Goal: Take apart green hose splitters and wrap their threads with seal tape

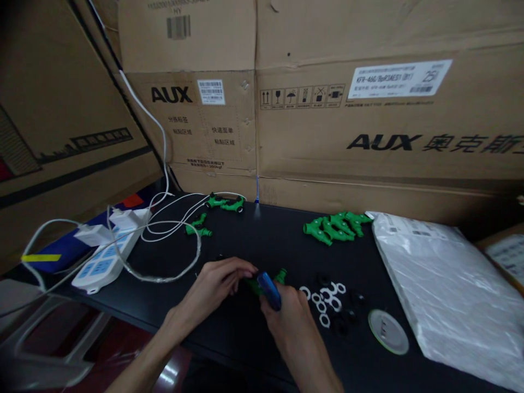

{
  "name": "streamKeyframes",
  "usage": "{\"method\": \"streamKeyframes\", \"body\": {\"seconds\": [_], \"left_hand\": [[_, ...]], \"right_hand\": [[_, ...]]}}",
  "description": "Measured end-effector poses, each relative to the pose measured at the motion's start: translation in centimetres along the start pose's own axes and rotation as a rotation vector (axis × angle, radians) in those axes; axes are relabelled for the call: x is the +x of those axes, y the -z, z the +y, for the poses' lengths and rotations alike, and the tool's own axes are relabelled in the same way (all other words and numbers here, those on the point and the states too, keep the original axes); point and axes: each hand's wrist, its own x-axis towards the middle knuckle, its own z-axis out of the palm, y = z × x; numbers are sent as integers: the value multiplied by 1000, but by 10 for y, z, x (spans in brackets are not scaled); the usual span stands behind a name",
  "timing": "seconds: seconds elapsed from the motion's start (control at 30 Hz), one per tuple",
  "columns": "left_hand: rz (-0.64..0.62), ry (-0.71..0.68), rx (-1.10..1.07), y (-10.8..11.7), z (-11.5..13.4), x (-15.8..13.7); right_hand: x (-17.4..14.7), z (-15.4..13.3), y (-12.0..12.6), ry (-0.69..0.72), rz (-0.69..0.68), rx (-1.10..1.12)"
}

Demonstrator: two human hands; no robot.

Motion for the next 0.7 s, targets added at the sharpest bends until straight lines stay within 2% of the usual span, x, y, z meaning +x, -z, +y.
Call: {"method": "streamKeyframes", "body": {"seconds": [0.17, 0.27, 0.4, 0.53, 0.7], "left_hand": [[129, 193, -56, 11, 4, -22], [224, 260, -177, 2, 10, -33], [265, 314, -321, -13, 16, -35], [302, 373, -341, -12, 19, -35], [248, 365, -253, -3, 22, -42]], "right_hand": [[-9, -11, 5, -8, 45, 90], [-14, -21, 2, 41, 82, 192], [-11, -22, -9, 111, -16, 213], [-9, -23, -22, 43, -30, 273], [-26, -42, -28, -72, -65, 405]]}}
